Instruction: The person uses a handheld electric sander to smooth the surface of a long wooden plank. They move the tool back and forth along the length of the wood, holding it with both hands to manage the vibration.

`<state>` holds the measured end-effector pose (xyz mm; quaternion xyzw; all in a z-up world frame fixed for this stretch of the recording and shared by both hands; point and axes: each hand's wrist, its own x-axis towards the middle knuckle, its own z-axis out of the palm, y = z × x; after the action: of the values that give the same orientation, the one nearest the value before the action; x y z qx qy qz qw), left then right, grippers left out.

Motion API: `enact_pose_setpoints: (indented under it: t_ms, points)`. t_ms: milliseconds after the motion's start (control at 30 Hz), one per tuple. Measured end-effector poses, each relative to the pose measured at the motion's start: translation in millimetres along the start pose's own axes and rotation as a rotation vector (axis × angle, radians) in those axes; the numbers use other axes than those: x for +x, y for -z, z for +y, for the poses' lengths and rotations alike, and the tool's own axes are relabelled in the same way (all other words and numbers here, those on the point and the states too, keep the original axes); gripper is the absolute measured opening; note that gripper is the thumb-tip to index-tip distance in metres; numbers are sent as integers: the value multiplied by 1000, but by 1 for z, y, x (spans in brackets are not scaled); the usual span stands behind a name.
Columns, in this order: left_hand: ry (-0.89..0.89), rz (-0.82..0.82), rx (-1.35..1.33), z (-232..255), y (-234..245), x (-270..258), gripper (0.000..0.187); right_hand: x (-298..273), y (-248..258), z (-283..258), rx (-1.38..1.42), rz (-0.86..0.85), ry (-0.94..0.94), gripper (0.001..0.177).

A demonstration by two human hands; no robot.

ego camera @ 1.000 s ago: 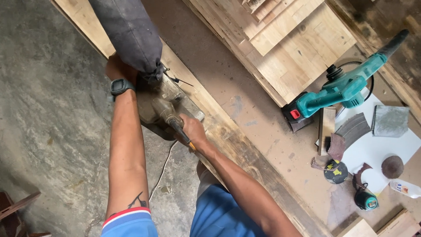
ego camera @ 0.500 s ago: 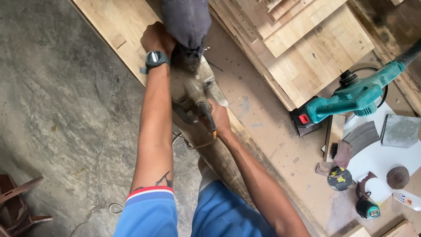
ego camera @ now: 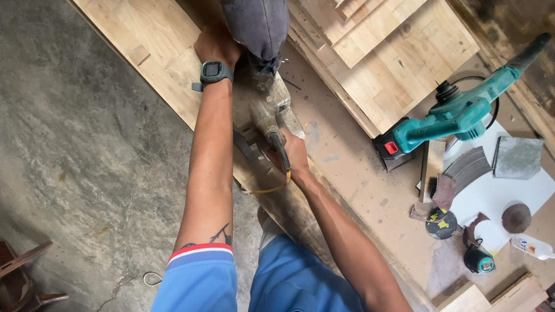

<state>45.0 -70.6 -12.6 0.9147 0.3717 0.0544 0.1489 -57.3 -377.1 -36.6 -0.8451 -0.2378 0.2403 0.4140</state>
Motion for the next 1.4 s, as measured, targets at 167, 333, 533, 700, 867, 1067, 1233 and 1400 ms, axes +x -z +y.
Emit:
enact_pose_setpoints:
  t_ms: [167,333,533,700,867,1067,1233,1400]
  points:
    - [87,-71,54,-6,8,-10,27,-11,2,-14,18,-42,-13,23]
    - [136,-171,105,-26,20,-23,15,-23,1,-35,67,-93,-69,27]
    - [145,-69,138,-71,22,-39,26,-32,-41,-29,73,-173,-109,23]
    - [412,-213,120,-63,79,-52,29,-41,-60,-47,-129,-168,8,16]
    - [373,-82,81,-100,73,-59,27,-35,-100,-40,-118,-219,-67,20]
    - [378,63,-13,-134,82,-67,27,-34,-109,-70,-127,-269,-67,20]
    - [213,119,100,-199,61,-61,17,-34,-118,-86,-89,-290,-48,20]
    - [148,71,305,-231,58,-50,23,-25,-154,-65,-121,-324,-3,24]
